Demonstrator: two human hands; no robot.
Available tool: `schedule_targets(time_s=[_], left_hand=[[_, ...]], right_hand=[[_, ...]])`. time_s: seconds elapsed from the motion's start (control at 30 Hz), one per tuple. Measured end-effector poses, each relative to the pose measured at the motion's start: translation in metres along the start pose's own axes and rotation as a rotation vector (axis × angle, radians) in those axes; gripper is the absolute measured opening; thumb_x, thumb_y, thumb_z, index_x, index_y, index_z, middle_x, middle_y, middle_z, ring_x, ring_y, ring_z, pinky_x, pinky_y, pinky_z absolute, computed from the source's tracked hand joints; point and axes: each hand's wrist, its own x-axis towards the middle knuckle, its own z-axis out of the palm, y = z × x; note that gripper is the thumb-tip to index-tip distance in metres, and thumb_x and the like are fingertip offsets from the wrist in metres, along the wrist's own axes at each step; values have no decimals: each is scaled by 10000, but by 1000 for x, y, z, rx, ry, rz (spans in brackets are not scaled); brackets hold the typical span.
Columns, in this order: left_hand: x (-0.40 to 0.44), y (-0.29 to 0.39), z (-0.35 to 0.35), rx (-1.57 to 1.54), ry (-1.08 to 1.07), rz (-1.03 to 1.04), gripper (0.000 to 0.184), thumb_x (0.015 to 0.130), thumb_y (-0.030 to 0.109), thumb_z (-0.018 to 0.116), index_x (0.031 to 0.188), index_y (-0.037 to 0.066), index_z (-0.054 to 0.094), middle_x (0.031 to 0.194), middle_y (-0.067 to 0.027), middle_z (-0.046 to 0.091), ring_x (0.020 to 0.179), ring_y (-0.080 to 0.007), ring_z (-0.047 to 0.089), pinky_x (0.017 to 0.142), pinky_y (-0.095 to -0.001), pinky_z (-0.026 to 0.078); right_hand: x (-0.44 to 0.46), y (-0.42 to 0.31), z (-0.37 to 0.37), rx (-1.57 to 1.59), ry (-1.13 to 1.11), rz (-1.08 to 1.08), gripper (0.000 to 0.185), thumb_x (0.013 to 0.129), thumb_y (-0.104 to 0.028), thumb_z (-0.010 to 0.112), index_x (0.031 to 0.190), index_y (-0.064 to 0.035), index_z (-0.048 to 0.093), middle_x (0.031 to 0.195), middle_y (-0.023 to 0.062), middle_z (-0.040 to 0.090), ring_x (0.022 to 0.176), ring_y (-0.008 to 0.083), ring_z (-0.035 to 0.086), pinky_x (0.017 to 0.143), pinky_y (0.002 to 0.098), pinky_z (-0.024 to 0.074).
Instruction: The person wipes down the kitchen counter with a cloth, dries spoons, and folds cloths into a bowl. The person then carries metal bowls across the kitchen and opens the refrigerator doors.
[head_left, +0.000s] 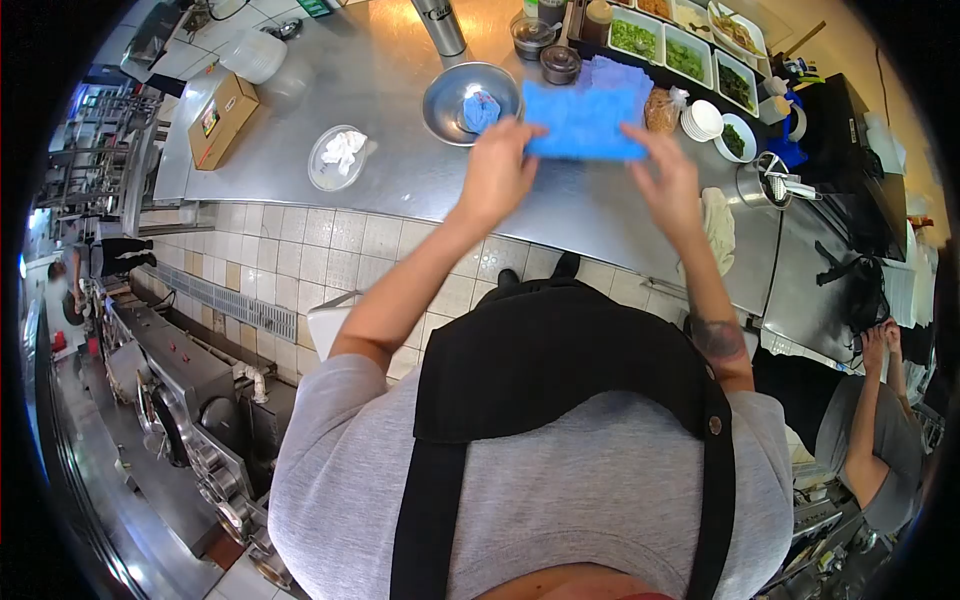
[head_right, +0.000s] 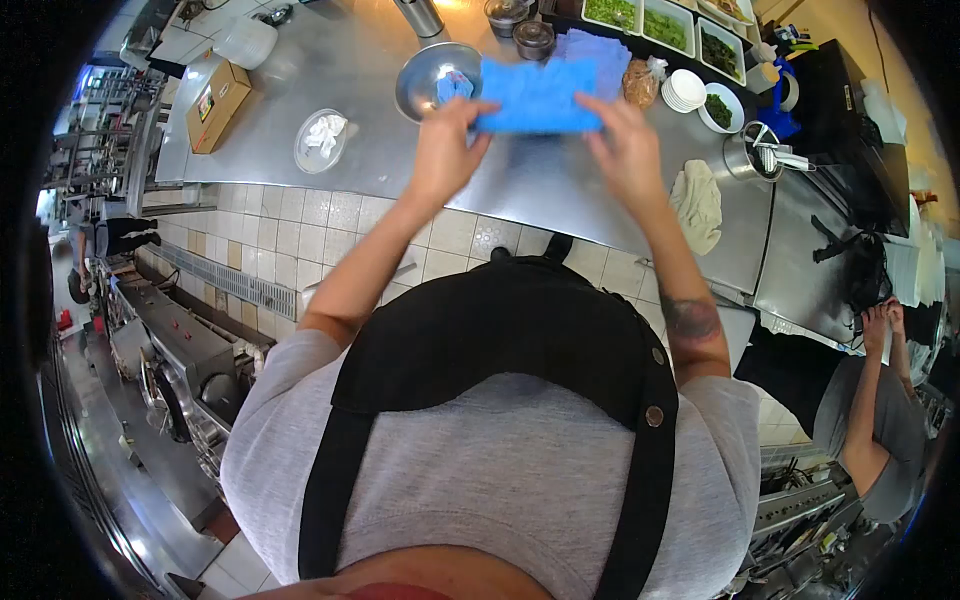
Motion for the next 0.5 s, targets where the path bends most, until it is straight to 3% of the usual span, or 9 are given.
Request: schedule_targets(time_s=[0.17,0.3,0.37,0.4,0.5], left_hand=[[-110,-22,44,-153,-261,-193,185,695,-10,645,874,35,636,860,-124,610,778,-294,587,726,-365,469],[-129,-35,54,-486,-376,-373,139,756,3,620,894,14,606,935,-122,639,885,-243,603,817,-339,459],[-118,-39,45,-591,-498,-493,117,789,21,608,905,7,593,964,-116,647,926,-203,600,848,-318,449],[-113,-42,43,-581,-517,-437,144,813,49,606,945,0,572,884,-102,648,856,-166,603,787,-307,462],[-89,-55,46,-564,-559,-602,160,809,40,607,958,2,563,826,-97,645,760,-163,604,701,-310,471]], right_hand=[[-109,35,60,53,-268,213,339,682,19,641,1006,-81,642,806,110,519,804,273,538,712,354,448],[-130,36,65,68,-332,249,214,705,-11,653,916,-42,634,919,82,542,799,253,533,724,339,443],[-119,36,59,170,-341,211,191,710,-54,671,896,-42,633,876,88,570,785,241,559,710,340,462],[-110,36,56,222,-346,188,184,712,-76,680,886,-42,632,855,90,584,777,234,573,703,341,471],[-81,54,54,389,-578,621,182,741,-117,676,895,-38,621,813,112,612,746,232,605,665,339,479]])
